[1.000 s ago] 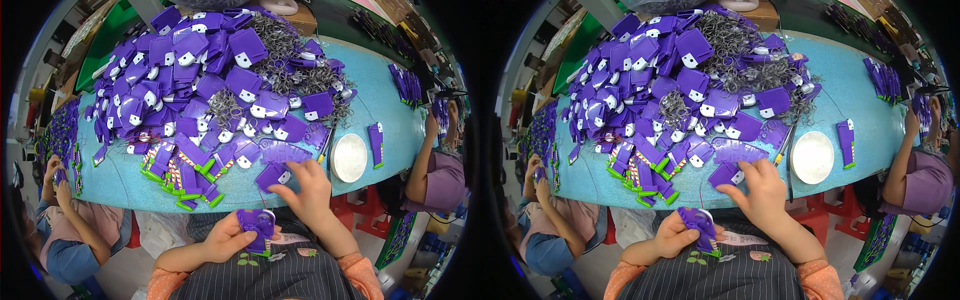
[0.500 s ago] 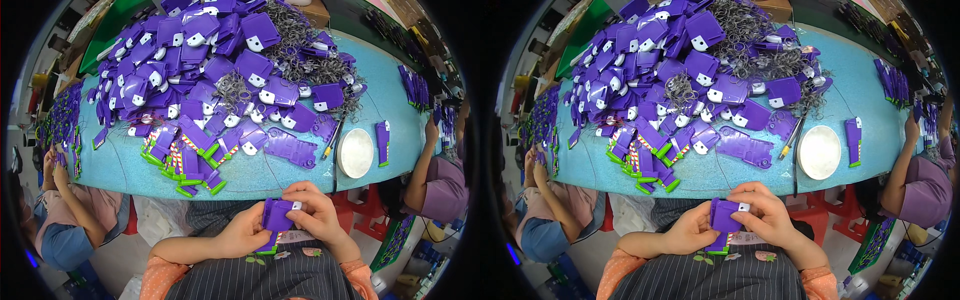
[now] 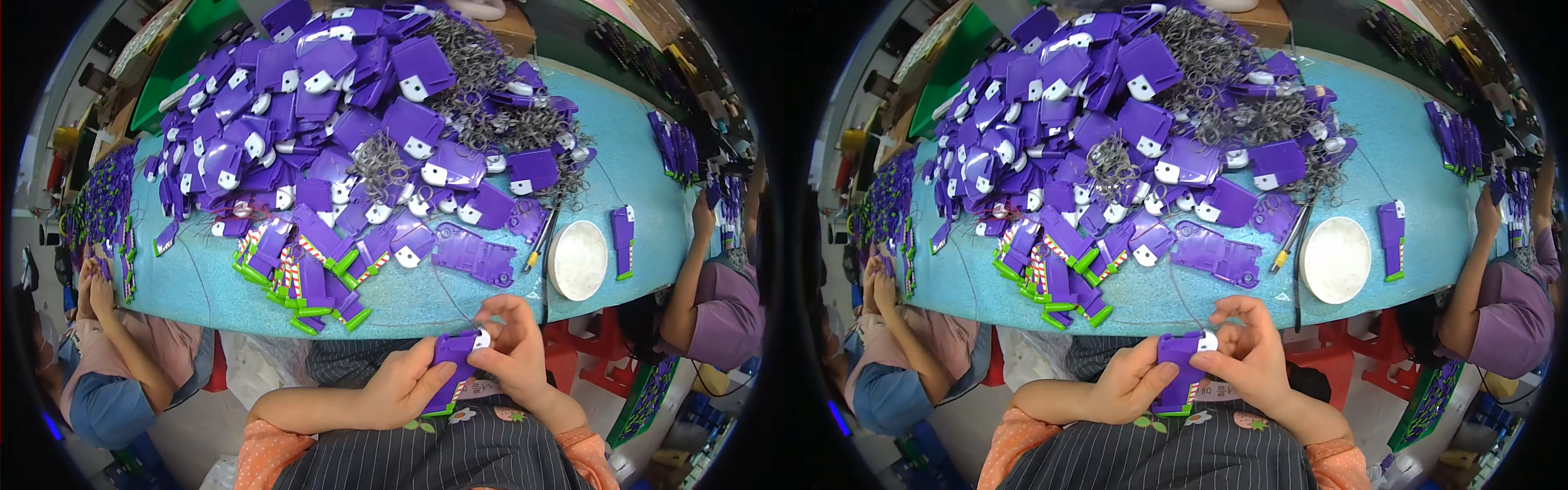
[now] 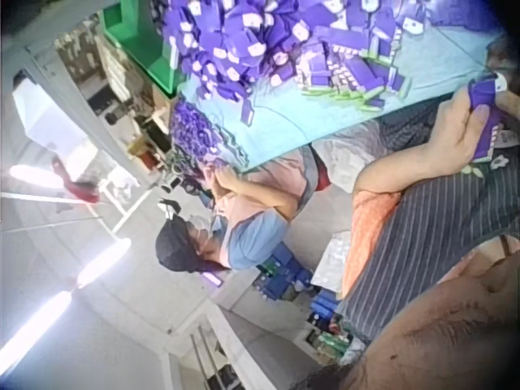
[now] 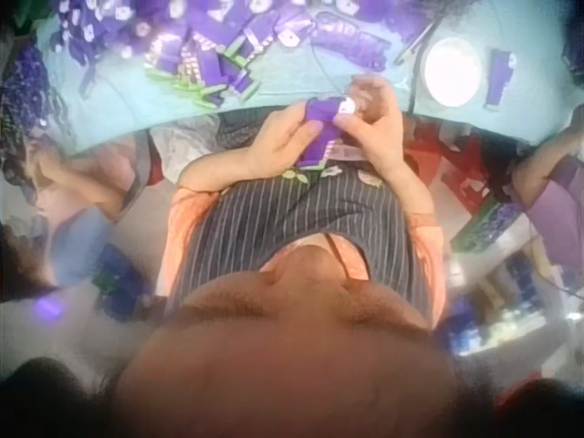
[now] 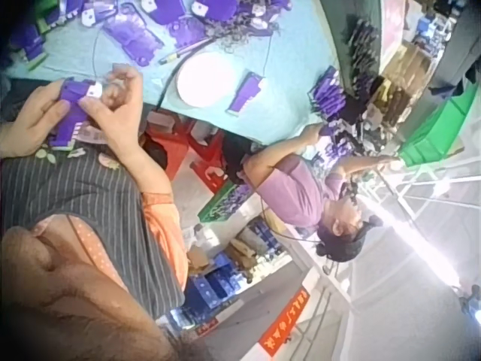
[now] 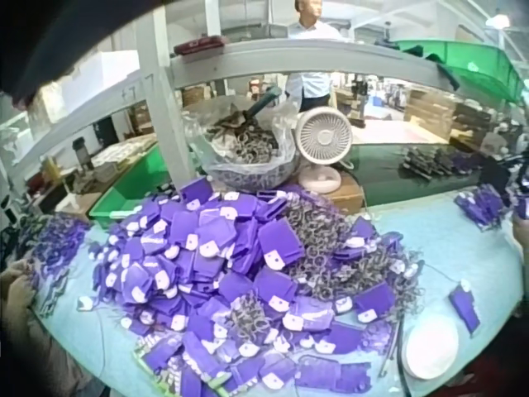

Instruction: The person assembles purple plastic toy components by hand. They pick up a purple plastic body, insert a white plastic piece into a slot, and then attach a green plastic base to the bottom. The completed units are placed on the table.

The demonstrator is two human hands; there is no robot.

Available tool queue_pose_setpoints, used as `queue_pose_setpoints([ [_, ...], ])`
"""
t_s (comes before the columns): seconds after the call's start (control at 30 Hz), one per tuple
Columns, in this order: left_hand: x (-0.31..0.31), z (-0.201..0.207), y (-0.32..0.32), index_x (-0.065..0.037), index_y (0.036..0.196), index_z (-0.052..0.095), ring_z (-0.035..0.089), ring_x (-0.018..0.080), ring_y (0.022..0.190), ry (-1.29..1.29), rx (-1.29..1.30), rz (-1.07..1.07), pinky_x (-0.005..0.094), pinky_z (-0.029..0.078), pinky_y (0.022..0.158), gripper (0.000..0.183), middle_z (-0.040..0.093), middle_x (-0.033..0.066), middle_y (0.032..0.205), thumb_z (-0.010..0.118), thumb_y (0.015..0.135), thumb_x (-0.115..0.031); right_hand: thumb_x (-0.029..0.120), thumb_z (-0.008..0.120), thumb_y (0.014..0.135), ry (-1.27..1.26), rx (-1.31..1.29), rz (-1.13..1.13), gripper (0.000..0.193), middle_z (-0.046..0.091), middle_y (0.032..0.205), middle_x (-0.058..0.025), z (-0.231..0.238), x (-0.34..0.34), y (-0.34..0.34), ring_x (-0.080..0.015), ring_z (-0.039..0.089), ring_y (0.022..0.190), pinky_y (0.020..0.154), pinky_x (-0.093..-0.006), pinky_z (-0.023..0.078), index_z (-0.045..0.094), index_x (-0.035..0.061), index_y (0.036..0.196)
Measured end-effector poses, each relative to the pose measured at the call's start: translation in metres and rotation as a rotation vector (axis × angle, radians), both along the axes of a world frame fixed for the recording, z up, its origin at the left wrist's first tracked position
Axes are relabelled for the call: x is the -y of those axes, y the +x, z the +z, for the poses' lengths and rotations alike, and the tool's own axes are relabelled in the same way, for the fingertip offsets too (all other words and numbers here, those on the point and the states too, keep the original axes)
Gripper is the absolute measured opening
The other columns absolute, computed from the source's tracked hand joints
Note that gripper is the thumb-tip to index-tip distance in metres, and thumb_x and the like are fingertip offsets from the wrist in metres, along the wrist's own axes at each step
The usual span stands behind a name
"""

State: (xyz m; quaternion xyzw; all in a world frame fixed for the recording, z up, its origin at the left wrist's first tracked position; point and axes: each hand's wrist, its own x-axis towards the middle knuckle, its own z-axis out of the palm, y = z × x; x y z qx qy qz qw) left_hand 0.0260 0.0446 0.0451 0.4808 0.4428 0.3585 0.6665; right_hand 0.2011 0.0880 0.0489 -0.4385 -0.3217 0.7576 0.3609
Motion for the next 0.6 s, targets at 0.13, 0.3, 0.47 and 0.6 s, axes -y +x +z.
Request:
queue_pose_setpoints([
  [0.13, 0.000, 0.006, -0.004, 0.001, 0.111, 0.046, 0.063, 0.0165, 0.066, 0.139, -0.036, -0.046, 0.0277, 0.048, 0.059, 0.022, 0.062, 0.0113, 0.079, 0.047, 0.092, -0.011, -0.004, 0.066, 0.077, -0.231, -0.436, 0.001, 0.021, 0.051, 0.091, -0.0045, -0.012, 0.008, 0.005, -0.0083, 0.051, 0.082, 0.068, -0.0240, 0.043, 0.049, 0.0032, 0.088],
  [0.3, 0.008, -0.007, -0.005, 0.001, 0.111, 0.045, 0.063, 0.0163, 0.064, 0.230, -0.079, -0.063, 0.0276, 0.047, 0.058, 0.023, 0.062, 0.0095, 0.077, 0.049, 0.090, -0.007, 0.004, 0.067, 0.080, 0.196, -0.155, 0.131, 0.019, 0.050, 0.084, -0.0032, -0.008, 0.010, 0.006, -0.0108, 0.050, 0.079, 0.068, -0.0256, 0.040, 0.048, 0.0050, 0.082],
  [0.47, -0.007, -0.001, -0.014, 0.001, 0.108, 0.050, 0.061, 0.0171, 0.072, 0.122, 0.007, -0.173, 0.0289, 0.046, 0.062, 0.023, 0.062, 0.0104, 0.086, 0.054, 0.088, -0.007, 0.009, 0.073, 0.075, 0.597, 0.176, 0.347, 0.021, 0.052, 0.074, -0.0046, -0.006, -0.004, 0.013, -0.0120, 0.050, 0.068, 0.060, -0.0269, 0.039, 0.053, 0.0037, 0.079],
  [0.6, -0.022, -0.009, -0.011, 0.001, 0.105, 0.055, 0.059, 0.0173, 0.077, 0.405, -0.067, -0.110, 0.0286, 0.045, 0.065, 0.022, 0.060, 0.0115, 0.092, 0.058, 0.084, -0.006, 0.014, 0.077, 0.070, 0.802, 0.368, 0.295, 0.026, 0.052, 0.071, -0.0047, 0.002, -0.013, 0.014, -0.0114, 0.048, 0.057, 0.050, -0.0263, 0.037, 0.058, 0.0023, 0.084],
])
